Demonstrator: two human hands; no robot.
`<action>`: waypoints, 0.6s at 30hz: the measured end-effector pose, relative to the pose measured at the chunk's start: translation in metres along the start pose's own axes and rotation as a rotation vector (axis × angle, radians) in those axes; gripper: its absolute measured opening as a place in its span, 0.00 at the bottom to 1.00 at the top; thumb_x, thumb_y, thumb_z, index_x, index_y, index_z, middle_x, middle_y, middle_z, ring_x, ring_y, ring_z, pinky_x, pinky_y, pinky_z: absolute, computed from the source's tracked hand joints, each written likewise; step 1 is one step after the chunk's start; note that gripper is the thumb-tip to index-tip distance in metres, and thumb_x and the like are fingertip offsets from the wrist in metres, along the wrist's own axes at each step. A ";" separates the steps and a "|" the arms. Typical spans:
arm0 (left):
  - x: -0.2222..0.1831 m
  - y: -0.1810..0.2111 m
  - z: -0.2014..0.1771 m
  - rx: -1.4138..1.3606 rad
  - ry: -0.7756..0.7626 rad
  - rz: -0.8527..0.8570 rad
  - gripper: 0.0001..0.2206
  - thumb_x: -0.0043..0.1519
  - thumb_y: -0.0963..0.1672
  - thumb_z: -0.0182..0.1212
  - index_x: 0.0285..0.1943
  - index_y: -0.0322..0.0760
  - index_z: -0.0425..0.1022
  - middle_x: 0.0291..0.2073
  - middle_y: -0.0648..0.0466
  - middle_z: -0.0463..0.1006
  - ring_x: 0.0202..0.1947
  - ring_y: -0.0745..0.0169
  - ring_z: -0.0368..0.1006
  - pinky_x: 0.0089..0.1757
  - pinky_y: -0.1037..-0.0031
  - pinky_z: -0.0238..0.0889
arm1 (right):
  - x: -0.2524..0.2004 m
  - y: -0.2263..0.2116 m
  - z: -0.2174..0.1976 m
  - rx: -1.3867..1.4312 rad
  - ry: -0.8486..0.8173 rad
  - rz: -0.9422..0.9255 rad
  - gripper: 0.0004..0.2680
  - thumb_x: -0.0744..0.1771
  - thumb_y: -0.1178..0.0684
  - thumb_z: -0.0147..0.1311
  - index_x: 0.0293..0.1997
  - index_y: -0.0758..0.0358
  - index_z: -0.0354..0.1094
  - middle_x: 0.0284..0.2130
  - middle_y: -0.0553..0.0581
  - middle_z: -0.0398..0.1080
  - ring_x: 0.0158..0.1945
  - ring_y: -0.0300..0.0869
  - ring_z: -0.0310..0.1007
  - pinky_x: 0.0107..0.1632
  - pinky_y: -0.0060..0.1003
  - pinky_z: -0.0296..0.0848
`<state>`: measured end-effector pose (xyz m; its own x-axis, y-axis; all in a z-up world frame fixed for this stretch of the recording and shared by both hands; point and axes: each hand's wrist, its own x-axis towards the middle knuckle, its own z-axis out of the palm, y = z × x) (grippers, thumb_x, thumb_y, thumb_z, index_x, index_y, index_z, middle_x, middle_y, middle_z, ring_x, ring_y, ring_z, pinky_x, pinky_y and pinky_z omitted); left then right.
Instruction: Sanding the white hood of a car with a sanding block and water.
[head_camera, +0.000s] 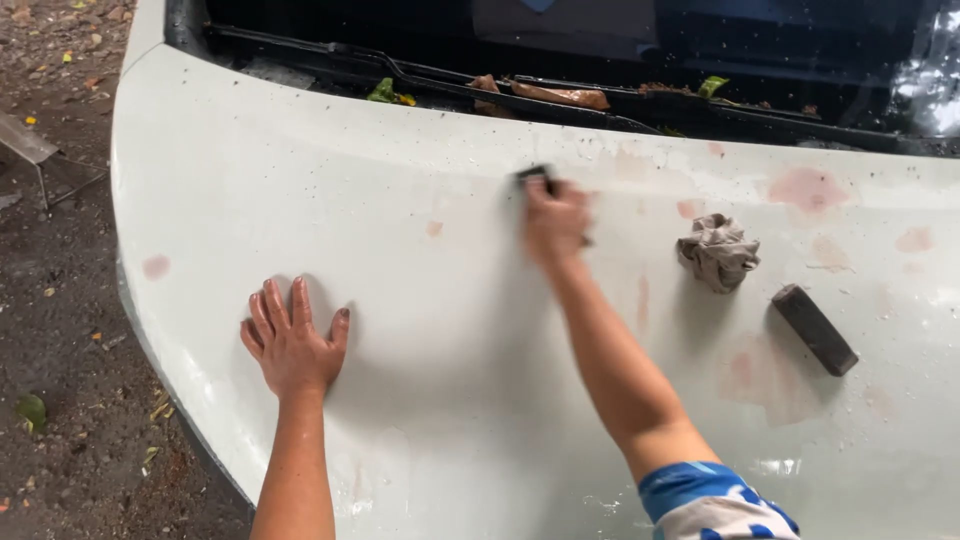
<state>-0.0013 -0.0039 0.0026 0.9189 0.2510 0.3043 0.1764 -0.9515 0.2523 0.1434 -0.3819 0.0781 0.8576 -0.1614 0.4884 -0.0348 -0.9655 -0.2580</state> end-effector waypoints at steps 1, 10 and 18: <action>0.000 0.000 -0.001 0.002 -0.003 0.004 0.38 0.63 0.65 0.39 0.79 0.53 0.54 0.79 0.46 0.45 0.78 0.44 0.35 0.69 0.45 0.28 | -0.003 -0.028 0.006 -0.121 0.000 -0.205 0.14 0.67 0.50 0.54 0.60 0.48 0.73 0.50 0.67 0.68 0.53 0.59 0.65 0.47 0.56 0.66; 0.003 0.003 -0.006 -0.010 -0.002 -0.011 0.38 0.62 0.65 0.39 0.79 0.51 0.55 0.79 0.45 0.46 0.78 0.43 0.37 0.69 0.45 0.29 | 0.003 0.030 -0.010 -0.230 0.016 0.038 0.17 0.64 0.49 0.56 0.60 0.51 0.71 0.48 0.71 0.66 0.51 0.62 0.63 0.47 0.59 0.66; -0.001 0.001 0.000 -0.022 0.033 0.011 0.38 0.62 0.64 0.41 0.79 0.51 0.55 0.79 0.44 0.46 0.78 0.42 0.37 0.69 0.45 0.29 | 0.012 0.064 -0.028 -0.078 -0.097 -0.104 0.16 0.67 0.49 0.55 0.64 0.46 0.70 0.53 0.71 0.64 0.56 0.62 0.60 0.52 0.58 0.63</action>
<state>-0.0021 -0.0050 0.0020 0.9087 0.2466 0.3367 0.1581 -0.9500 0.2691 0.1371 -0.4513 0.0903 0.9041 -0.0431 0.4252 0.0200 -0.9895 -0.1428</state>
